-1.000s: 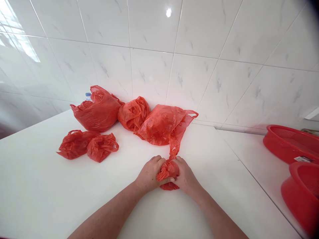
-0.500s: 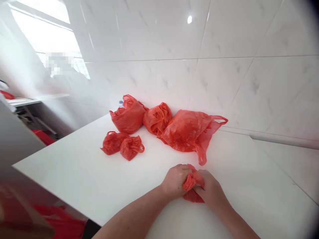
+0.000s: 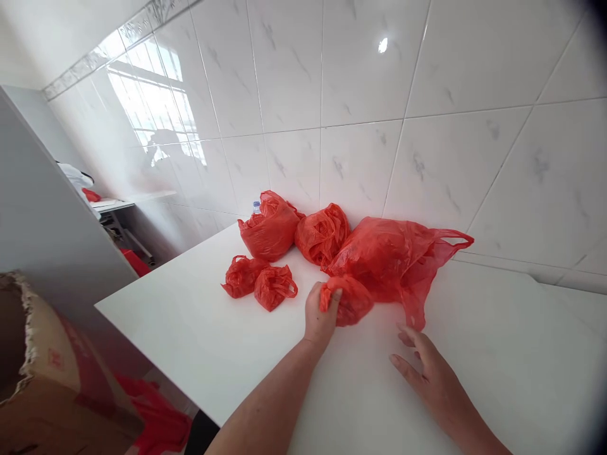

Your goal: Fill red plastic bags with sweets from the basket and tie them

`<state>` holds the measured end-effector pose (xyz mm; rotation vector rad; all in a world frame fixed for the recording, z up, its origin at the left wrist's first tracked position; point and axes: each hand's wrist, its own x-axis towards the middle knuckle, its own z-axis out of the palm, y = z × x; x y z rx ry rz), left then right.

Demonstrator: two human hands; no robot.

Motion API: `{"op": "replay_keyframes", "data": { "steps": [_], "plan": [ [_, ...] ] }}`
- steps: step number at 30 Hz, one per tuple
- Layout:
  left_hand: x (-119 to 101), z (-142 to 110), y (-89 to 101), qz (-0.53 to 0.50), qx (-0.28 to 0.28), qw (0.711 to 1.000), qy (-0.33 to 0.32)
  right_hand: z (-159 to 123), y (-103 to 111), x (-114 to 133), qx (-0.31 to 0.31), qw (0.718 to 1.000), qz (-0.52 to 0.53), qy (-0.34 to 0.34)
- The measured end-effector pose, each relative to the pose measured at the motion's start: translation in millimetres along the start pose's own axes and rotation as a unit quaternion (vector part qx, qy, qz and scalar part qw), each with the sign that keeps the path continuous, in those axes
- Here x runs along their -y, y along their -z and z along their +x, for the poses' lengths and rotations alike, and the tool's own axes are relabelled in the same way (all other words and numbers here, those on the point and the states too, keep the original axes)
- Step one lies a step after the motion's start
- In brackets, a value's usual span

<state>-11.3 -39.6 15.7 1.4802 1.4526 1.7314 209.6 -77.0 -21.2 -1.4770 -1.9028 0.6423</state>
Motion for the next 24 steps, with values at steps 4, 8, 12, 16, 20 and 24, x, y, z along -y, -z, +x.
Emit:
{"op": "replay_keyframes", "data": {
  "steps": [4, 8, 12, 16, 20, 24],
  "plan": [
    [7.6, 19.6, 10.6, -0.012, -0.098, 0.995, 0.012, 3.2, -4.0, -0.6, 0.019, 0.999, -0.034, 0.001],
    [8.1, 47.2, 32.6, 0.001, -0.204, 0.979, 0.002, 4.2, -4.8, 4.2, 0.020, 0.999, -0.039, -0.001],
    [5.3, 72.3, 67.0, 0.037, -0.282, 0.959, -0.003, 2.0, -1.3, 9.0, 0.029, 1.000, -0.010, -0.002],
    [2.1, 75.8, 95.3, 0.258, -0.300, 0.918, -0.031, 1.1, 1.2, 11.2, 0.037, 0.999, 0.015, 0.005],
    [11.2, 61.5, 105.1, 0.529, -0.124, 0.835, -0.081, 2.0, 1.2, 11.2, 0.040, 0.999, 0.020, 0.000],
    [32.4, 53.1, 105.7, 0.593, 0.061, 0.803, -0.009, 2.8, 1.1, 11.4, 0.031, 0.999, 0.022, 0.006]
  ]
}}
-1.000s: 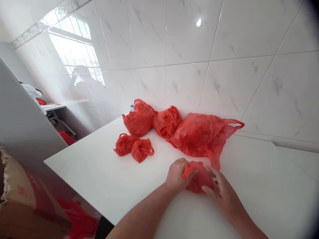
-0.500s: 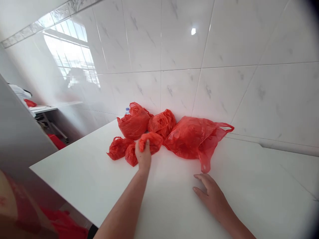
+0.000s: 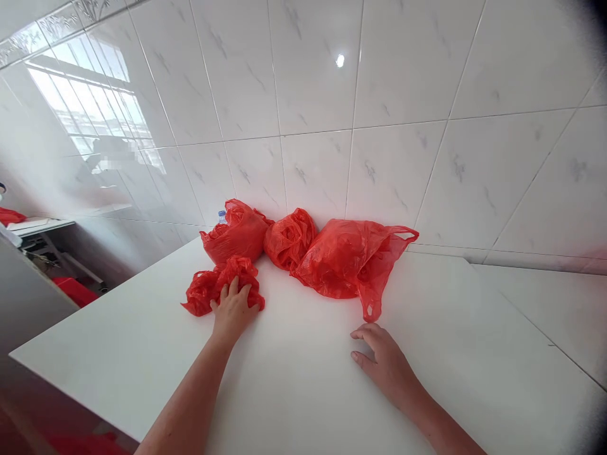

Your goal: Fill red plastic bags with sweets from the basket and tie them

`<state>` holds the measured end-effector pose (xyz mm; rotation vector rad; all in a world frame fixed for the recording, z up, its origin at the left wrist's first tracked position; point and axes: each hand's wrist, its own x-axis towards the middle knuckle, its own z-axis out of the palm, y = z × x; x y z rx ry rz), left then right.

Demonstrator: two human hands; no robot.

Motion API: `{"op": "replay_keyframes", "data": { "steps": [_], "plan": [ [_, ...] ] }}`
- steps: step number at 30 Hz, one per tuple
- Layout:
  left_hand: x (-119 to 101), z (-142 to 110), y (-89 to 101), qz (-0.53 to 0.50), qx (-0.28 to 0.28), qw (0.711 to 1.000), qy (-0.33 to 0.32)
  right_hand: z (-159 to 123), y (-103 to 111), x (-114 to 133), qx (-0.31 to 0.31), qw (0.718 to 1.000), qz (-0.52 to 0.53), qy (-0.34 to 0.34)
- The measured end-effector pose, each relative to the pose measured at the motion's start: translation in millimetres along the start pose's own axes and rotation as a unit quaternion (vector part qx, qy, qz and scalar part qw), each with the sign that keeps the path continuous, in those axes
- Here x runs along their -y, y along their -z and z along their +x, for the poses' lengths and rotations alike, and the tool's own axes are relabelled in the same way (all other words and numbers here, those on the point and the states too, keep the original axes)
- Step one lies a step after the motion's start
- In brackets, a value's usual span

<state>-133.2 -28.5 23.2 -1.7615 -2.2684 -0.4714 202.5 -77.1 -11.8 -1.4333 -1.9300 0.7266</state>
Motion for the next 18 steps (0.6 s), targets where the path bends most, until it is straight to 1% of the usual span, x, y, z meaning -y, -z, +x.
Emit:
{"op": "replay_keyframes", "data": {
  "steps": [1, 2, 4, 6, 8, 11, 13, 14, 16, 18],
  "plan": [
    [-0.3, -0.5, -3.5, 0.008, 0.010, 1.000, 0.004, 0.3, 0.1, 0.3, -0.003, 1.000, 0.001, 0.003],
    [-2.0, -0.8, -5.5, 0.013, -0.002, 1.000, 0.010, 0.7, 0.1, 0.7, -0.005, 1.000, 0.000, 0.007],
    [-11.0, -1.5, -5.3, 0.015, -0.064, 0.998, 0.005, 1.6, -0.1, 2.1, -0.009, 1.000, -0.001, 0.017],
    [-27.1, -2.5, -2.4, -0.002, -0.115, 0.993, -0.039, 2.3, -0.8, 4.3, -0.017, 1.000, 0.000, 0.024],
    [-48.9, -3.7, -1.0, -0.039, -0.130, 0.984, -0.115, 2.0, -2.2, 7.1, -0.035, 0.999, 0.008, 0.027],
    [-87.2, -5.5, -7.7, -0.112, -0.112, 0.961, -0.228, 0.1, -4.5, 10.1, -0.083, 0.996, 0.019, 0.040],
    [-111.6, -6.0, -17.9, -0.140, -0.088, 0.943, -0.289, -0.1, -4.7, 9.8, -0.143, 0.987, 0.002, 0.066],
    [-122.2, -5.9, -24.0, -0.145, -0.075, 0.938, -0.306, 0.8, -4.1, 8.7, -0.176, 0.981, -0.014, 0.085],
    [-138.1, -4.7, -36.3, -0.150, -0.045, 0.939, -0.308, 5.0, -1.5, 4.8, -0.231, 0.964, -0.049, 0.123],
    [-146.3, -2.1, -47.0, -0.157, -0.010, 0.948, -0.277, 12.7, 2.5, -0.8, -0.265, 0.951, -0.067, 0.141]
  ]
}}
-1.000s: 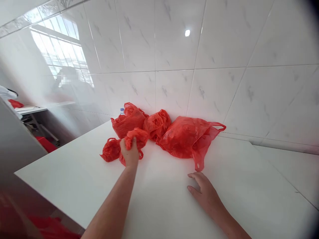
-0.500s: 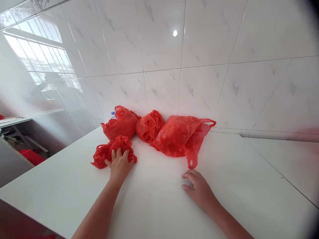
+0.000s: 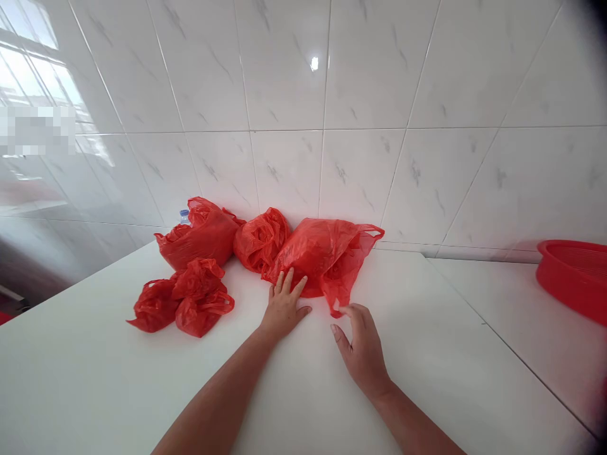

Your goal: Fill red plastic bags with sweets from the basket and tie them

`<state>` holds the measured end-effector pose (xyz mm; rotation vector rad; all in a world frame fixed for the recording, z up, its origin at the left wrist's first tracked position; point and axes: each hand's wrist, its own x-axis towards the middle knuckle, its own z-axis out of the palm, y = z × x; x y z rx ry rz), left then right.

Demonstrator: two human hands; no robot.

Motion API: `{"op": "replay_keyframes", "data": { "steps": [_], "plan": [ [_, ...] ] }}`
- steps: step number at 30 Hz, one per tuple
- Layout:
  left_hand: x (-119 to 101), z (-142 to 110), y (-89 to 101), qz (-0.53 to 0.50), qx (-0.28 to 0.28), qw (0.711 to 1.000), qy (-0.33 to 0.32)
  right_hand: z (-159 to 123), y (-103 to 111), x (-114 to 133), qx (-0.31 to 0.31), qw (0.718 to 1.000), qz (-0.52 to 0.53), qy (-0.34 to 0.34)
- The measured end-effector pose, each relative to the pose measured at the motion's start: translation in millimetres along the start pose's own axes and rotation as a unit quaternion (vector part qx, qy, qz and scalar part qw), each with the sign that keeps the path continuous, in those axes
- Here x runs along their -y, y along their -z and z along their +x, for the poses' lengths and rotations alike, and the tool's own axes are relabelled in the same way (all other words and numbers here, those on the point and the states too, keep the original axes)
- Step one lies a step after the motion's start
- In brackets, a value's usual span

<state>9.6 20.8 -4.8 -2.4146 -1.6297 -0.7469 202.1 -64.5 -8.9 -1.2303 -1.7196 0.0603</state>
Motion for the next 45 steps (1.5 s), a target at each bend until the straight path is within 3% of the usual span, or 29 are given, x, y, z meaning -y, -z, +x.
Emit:
{"op": "replay_keyframes", "data": {
  "steps": [3, 6, 12, 17, 22, 25, 29, 31, 35, 37, 39, 42, 45],
  "plan": [
    [4.3, 2.8, -9.4, -0.023, 0.024, 0.998, 0.050, 14.4, -4.3, -15.1, -0.039, 0.999, -0.003, -0.034],
    [9.3, 2.1, -11.5, -0.034, 0.027, 0.998, 0.048, 32.5, -12.7, -32.2, -0.068, 0.995, -0.003, -0.076],
    [11.2, 1.1, -15.1, -0.031, 0.024, 0.998, 0.045, 70.3, -36.5, -61.4, -0.075, 0.996, -0.033, -0.047],
    [12.4, 2.3, -20.3, -0.021, 0.014, 0.999, 0.042, 96.7, -56.7, -70.8, -0.062, 0.997, -0.027, -0.024],
    [16.2, 2.2, -23.7, -0.021, 0.012, 0.999, 0.031, 119.7, -69.0, -80.5, -0.102, 0.992, 0.005, -0.067],
    [18.1, 2.5, -26.0, -0.026, 0.017, 0.999, 0.029, 126.2, -70.5, -88.3, -0.075, 0.991, 0.048, -0.102],
    [14.8, 2.9, -23.7, -0.027, 0.015, 0.999, 0.020, 125.9, -68.4, -91.6, -0.038, 0.992, 0.078, -0.093],
    [9.9, 3.4, -17.7, -0.017, -0.025, 0.999, 0.016, 124.9, -67.4, -90.4, -0.030, 0.992, 0.085, -0.088],
    [-1.1, 10.5, -3.9, 0.030, -0.174, 0.984, 0.022, 124.4, -67.3, -87.5, -0.017, 0.992, 0.088, -0.092],
    [-6.1, 18.8, -1.3, 0.056, -0.207, 0.977, 0.016, 124.4, -67.6, -85.3, -0.010, 0.992, 0.088, -0.086],
    [-11.0, 29.0, -1.8, 0.077, -0.194, 0.978, -0.001, 123.4, -67.8, -81.8, -0.001, 0.994, 0.087, -0.073],
    [-17.6, 42.7, -4.1, 0.084, -0.111, 0.990, -0.020, 119.4, -68.8, -74.3, 0.021, 0.995, 0.079, -0.053],
    [-20.1, 49.3, -5.4, 0.069, -0.034, 0.997, 0.013, 112.0, -70.1, -65.8, 0.049, 0.996, 0.066, -0.037]
  ]
}}
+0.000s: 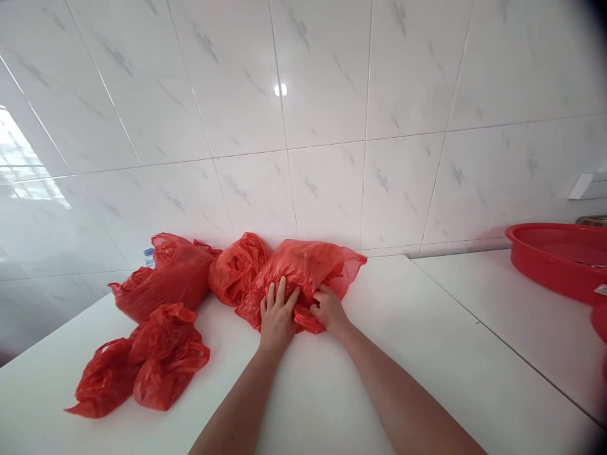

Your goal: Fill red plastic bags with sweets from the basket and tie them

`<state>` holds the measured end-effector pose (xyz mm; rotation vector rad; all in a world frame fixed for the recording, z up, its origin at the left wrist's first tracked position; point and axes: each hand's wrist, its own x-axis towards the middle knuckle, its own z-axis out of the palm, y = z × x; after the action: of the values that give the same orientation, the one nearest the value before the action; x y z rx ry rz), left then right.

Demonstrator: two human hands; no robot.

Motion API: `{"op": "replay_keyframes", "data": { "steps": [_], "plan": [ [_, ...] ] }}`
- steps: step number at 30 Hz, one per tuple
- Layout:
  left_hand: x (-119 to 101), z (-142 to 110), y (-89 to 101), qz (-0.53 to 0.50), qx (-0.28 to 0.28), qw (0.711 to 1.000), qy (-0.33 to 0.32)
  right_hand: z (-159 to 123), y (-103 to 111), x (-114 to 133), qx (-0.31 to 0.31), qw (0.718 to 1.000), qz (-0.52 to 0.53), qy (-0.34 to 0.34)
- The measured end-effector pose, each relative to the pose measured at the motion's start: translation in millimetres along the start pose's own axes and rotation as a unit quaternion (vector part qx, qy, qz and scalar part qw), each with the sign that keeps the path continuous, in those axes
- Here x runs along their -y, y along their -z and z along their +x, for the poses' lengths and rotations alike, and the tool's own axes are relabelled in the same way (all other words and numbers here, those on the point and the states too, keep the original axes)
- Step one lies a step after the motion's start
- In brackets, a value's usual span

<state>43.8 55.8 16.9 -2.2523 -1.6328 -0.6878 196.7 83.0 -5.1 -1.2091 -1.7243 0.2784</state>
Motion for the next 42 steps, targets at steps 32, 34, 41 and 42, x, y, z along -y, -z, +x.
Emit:
{"op": "replay_keyframes", "data": {
  "steps": [32, 34, 41, 42],
  "plan": [
    [24.0, 17.5, -35.1, -0.011, -0.029, 0.992, 0.125, -130.0, 214.1, -58.2, -0.404, 0.824, 0.185, -0.351],
    [24.0, 18.4, -35.0, -0.020, -0.042, 0.990, 0.129, -129.0, 215.6, -62.5, -0.408, 0.818, 0.179, -0.364],
    [17.5, 6.8, -22.1, -0.035, -0.089, 0.994, 0.059, -132.2, 222.9, -68.5, -0.401, 0.831, 0.110, -0.370],
    [16.0, 3.1, -19.6, -0.037, -0.106, 0.992, 0.053, -132.6, 225.0, -69.5, -0.397, 0.835, 0.096, -0.368]
  ]
}}
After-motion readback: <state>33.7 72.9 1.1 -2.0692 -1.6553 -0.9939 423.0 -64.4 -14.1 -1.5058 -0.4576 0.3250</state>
